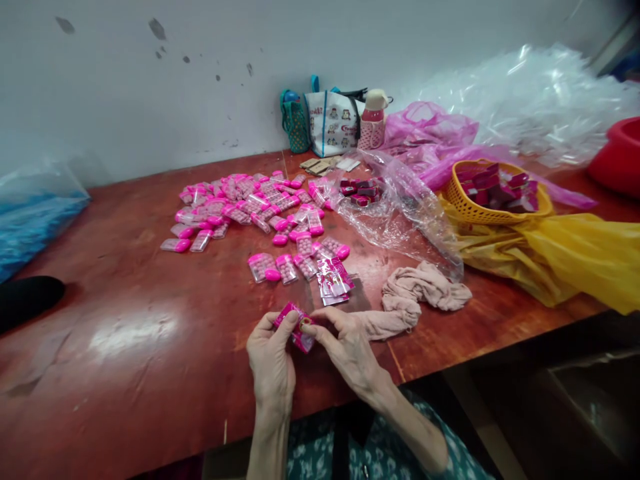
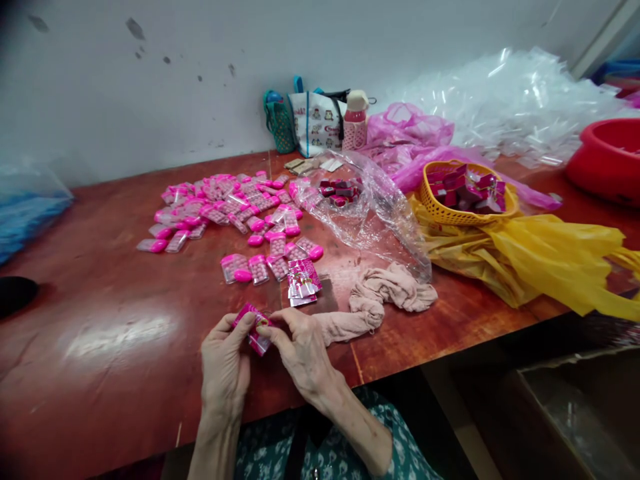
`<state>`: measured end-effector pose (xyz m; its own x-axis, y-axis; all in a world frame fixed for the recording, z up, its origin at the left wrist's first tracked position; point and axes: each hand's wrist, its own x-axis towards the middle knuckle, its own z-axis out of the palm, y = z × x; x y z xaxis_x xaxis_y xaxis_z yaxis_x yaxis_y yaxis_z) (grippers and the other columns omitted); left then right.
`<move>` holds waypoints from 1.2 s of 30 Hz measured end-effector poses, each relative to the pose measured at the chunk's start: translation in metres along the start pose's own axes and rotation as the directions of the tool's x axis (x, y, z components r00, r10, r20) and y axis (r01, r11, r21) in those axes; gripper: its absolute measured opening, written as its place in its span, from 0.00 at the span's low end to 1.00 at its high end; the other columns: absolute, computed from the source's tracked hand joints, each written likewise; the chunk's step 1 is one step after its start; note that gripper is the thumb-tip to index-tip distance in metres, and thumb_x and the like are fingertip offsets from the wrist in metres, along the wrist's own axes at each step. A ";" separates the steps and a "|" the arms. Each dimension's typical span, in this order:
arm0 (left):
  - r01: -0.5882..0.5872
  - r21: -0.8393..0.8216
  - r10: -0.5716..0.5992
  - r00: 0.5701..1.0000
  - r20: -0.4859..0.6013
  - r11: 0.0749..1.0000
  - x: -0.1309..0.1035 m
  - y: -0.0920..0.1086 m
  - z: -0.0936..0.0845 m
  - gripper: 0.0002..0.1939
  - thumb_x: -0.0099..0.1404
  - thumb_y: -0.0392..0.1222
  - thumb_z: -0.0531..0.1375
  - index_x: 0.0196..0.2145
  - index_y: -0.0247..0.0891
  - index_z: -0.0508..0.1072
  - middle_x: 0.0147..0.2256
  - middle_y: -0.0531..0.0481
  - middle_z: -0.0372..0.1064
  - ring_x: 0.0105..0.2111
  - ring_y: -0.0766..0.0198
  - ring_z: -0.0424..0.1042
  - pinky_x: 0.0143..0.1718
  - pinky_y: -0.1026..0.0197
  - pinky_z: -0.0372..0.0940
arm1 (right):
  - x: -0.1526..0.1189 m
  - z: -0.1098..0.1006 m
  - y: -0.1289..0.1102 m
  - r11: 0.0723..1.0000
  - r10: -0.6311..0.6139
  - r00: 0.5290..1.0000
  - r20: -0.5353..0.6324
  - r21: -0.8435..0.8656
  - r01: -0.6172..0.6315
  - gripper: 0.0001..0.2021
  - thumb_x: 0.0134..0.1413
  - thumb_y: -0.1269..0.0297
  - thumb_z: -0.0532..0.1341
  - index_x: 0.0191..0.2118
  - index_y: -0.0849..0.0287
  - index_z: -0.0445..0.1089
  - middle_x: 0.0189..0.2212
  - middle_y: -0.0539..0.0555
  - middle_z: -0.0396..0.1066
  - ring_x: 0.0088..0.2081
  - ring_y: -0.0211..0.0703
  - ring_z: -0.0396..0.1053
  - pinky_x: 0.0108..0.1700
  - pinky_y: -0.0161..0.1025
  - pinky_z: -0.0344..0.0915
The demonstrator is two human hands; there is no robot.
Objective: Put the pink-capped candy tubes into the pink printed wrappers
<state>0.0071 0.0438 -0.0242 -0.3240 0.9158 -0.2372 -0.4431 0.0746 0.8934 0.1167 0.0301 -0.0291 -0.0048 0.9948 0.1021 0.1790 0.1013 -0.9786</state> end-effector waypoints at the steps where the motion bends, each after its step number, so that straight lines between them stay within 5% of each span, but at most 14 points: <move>1: -0.015 0.004 0.015 1.000 -0.011 1.000 -0.001 0.000 0.001 0.08 0.45 0.33 0.67 0.23 0.33 0.70 0.21 0.56 0.69 0.21 0.73 0.66 0.24 0.71 0.62 | 0.000 0.001 0.001 1.000 0.007 1.000 -0.018 0.016 -0.006 0.06 0.54 0.64 0.58 0.32 0.60 0.70 0.26 0.48 0.70 0.28 0.35 0.65 0.30 0.30 0.57; 5: -0.163 0.107 0.170 0.984 -0.060 0.981 -0.003 -0.002 0.000 0.13 0.47 0.33 0.67 0.32 0.37 0.70 0.23 0.57 0.71 0.24 0.70 0.69 0.26 0.70 0.64 | 0.000 0.004 0.003 1.000 0.018 0.998 -0.062 0.024 -0.017 0.08 0.54 0.64 0.58 0.28 0.61 0.70 0.22 0.48 0.68 0.24 0.35 0.64 0.28 0.31 0.56; 10: -0.354 0.406 0.385 0.923 0.008 0.842 0.000 -0.003 -0.010 0.06 0.49 0.36 0.65 0.24 0.37 0.70 0.20 0.59 0.66 0.21 0.73 0.64 0.23 0.72 0.60 | 0.002 0.000 0.006 1.000 -0.005 0.995 -0.098 0.021 0.007 0.06 0.53 0.66 0.59 0.28 0.61 0.70 0.23 0.48 0.67 0.26 0.35 0.64 0.29 0.31 0.57; 14: -0.339 0.437 0.287 0.941 0.182 0.833 0.002 0.004 -0.017 0.04 0.50 0.37 0.64 0.22 0.37 0.72 0.20 0.58 0.66 0.22 0.71 0.64 0.24 0.70 0.60 | 0.005 -0.005 0.008 0.999 -0.013 0.996 -0.090 0.030 0.015 0.05 0.54 0.67 0.59 0.29 0.60 0.69 0.25 0.49 0.68 0.28 0.36 0.64 0.30 0.31 0.59; 18: -0.346 0.440 0.205 0.919 0.336 0.829 0.003 0.008 -0.017 0.02 0.52 0.36 0.63 0.24 0.36 0.76 0.29 0.50 0.72 0.32 0.64 0.69 0.35 0.65 0.62 | 0.005 -0.005 0.006 0.999 -0.031 0.998 -0.047 0.005 0.032 0.07 0.55 0.65 0.58 0.28 0.60 0.69 0.23 0.47 0.66 0.26 0.35 0.63 0.29 0.31 0.57; 21: -0.270 0.314 0.170 0.935 0.311 0.910 0.003 0.006 -0.016 0.04 0.54 0.36 0.62 0.26 0.37 0.77 0.38 0.48 0.72 0.38 0.61 0.69 0.38 0.63 0.63 | 0.001 -0.001 0.003 0.997 -0.062 0.998 -0.028 -0.056 0.061 0.11 0.56 0.63 0.56 0.24 0.60 0.67 0.20 0.46 0.62 0.24 0.34 0.59 0.27 0.31 0.54; 26: -0.041 0.055 0.033 0.988 0.152 0.998 0.007 0.009 -0.019 0.05 0.49 0.39 0.65 0.23 0.34 0.77 0.24 0.49 0.72 0.26 0.66 0.69 0.26 0.68 0.64 | 0.001 -0.006 0.000 0.964 -0.133 0.990 -0.046 -0.239 0.119 0.20 0.61 0.59 0.49 0.18 0.59 0.55 0.17 0.45 0.53 0.21 0.32 0.53 0.23 0.31 0.50; 30: 0.007 -0.072 -0.012 0.998 -0.062 0.997 0.013 0.016 -0.026 0.08 0.41 0.38 0.69 0.21 0.33 0.77 0.22 0.50 0.73 0.23 0.68 0.68 0.25 0.70 0.65 | 0.045 -0.030 -0.003 0.913 -0.148 0.975 -0.167 -0.401 0.070 0.18 0.62 0.61 0.45 0.22 0.59 0.58 0.18 0.46 0.54 0.22 0.35 0.54 0.24 0.33 0.51; 36: 0.012 -0.120 -0.019 0.998 -0.061 0.993 0.015 0.016 -0.029 0.09 0.39 0.37 0.70 0.22 0.32 0.77 0.22 0.50 0.74 0.23 0.69 0.69 0.26 0.71 0.65 | 0.140 -0.045 0.017 0.803 -0.157 0.979 -0.127 -0.594 0.052 0.07 0.55 0.64 0.57 0.36 0.62 0.67 0.37 0.56 0.67 0.40 0.44 0.64 0.43 0.43 0.60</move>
<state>-0.0291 0.0468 -0.0246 -0.3661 0.8883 -0.2774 -0.5439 0.0376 0.8383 0.1633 0.1703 -0.0229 0.0921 0.9566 0.2766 0.7275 0.1250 -0.6747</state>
